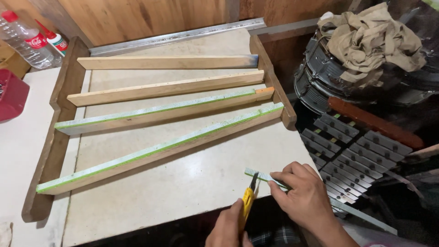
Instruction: The person measures and cuts green mesh strips using a utility knife and then attaches them to the edges of wooden frame pieces. The person handles the mesh, the knife, and the wooden frames to complete the assembly.
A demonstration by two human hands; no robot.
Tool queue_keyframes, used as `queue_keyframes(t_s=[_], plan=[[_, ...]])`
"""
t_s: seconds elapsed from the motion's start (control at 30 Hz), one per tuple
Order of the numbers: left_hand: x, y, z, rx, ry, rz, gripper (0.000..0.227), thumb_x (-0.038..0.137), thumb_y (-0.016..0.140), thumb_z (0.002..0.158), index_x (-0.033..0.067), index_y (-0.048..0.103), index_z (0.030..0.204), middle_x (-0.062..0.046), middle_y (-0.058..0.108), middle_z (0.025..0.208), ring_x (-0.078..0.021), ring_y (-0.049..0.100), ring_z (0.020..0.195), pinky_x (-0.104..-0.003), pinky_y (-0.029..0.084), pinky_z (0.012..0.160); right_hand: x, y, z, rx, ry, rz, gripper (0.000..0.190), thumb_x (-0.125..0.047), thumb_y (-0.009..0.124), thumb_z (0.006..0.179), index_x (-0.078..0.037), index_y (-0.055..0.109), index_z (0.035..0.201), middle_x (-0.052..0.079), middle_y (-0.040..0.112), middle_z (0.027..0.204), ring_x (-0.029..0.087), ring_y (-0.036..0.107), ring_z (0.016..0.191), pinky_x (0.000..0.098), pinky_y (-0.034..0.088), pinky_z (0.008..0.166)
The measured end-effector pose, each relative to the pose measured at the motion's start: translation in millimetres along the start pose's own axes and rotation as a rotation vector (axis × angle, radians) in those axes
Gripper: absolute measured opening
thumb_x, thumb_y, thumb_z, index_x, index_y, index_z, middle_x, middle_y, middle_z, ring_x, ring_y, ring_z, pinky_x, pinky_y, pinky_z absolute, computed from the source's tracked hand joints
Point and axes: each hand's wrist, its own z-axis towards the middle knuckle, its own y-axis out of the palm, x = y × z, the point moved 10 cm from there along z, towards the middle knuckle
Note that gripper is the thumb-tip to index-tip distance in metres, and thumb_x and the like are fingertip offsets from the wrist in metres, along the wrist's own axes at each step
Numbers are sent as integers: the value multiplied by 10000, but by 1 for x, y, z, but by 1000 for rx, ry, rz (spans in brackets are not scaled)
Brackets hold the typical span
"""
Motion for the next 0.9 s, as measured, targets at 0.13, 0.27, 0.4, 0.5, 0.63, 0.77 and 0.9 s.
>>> queue_keyframes(t_s=[0.13, 0.27, 0.4, 0.5, 0.63, 0.77, 0.9], plan=[[59, -45, -57, 722, 621, -19, 834, 42, 610, 579, 215, 625, 1395, -5, 747, 1117, -235, 751, 738, -323, 587, 551, 4, 2, 0, -46, 53, 4, 195, -285, 809, 786, -206, 838, 962, -33, 650, 795, 204, 615, 771, 364, 496, 728], [73, -38, -66, 841, 732, 153, 618, 157, 578, 754, 147, 629, 1370, 3, 733, 1142, -138, 729, 691, -269, 552, 501, 8, 4, 0, -73, 66, -13, 194, -285, 800, 793, -219, 837, 972, -45, 657, 813, 193, 616, 781, 355, 509, 713], [73, -35, -70, 984, 762, 164, 378, 118, 606, 934, 155, 671, 1304, 16, 738, 1058, -94, 707, 654, -245, 527, 474, 5, 3, 2, -90, 65, 23, 200, -262, 808, 794, -195, 836, 980, -42, 659, 818, 180, 622, 780, 348, 516, 696], [73, -33, -70, 990, 765, 193, 355, 154, 574, 947, 155, 666, 1290, 23, 749, 1058, -95, 700, 622, -247, 504, 443, 8, 6, 1, -105, 77, -7, 204, -284, 795, 802, -221, 840, 990, -43, 648, 814, 189, 603, 767, 358, 507, 699], [75, -33, -73, 1041, 779, 171, 359, 76, 563, 942, 150, 673, 1276, 16, 757, 1011, -88, 687, 588, -240, 488, 424, 8, 6, 1, -106, 77, -3, 208, -265, 807, 790, -207, 837, 987, -40, 652, 815, 189, 622, 791, 360, 519, 701], [76, -30, -74, 1087, 784, 211, 289, 148, 623, 961, 167, 687, 1242, 18, 754, 1015, -77, 676, 586, -231, 483, 416, 8, 6, 1, -118, 79, -4, 212, -272, 792, 804, -205, 836, 1001, -41, 663, 829, 193, 615, 798, 366, 517, 695], [76, -24, -76, 1038, 794, 254, 328, 202, 659, 967, 153, 661, 1292, -16, 747, 1079, -87, 678, 612, -235, 513, 452, 9, 7, 1, -124, 86, -5, 216, -263, 787, 806, -211, 838, 1009, -43, 662, 833, 190, 615, 808, 360, 519, 702]])
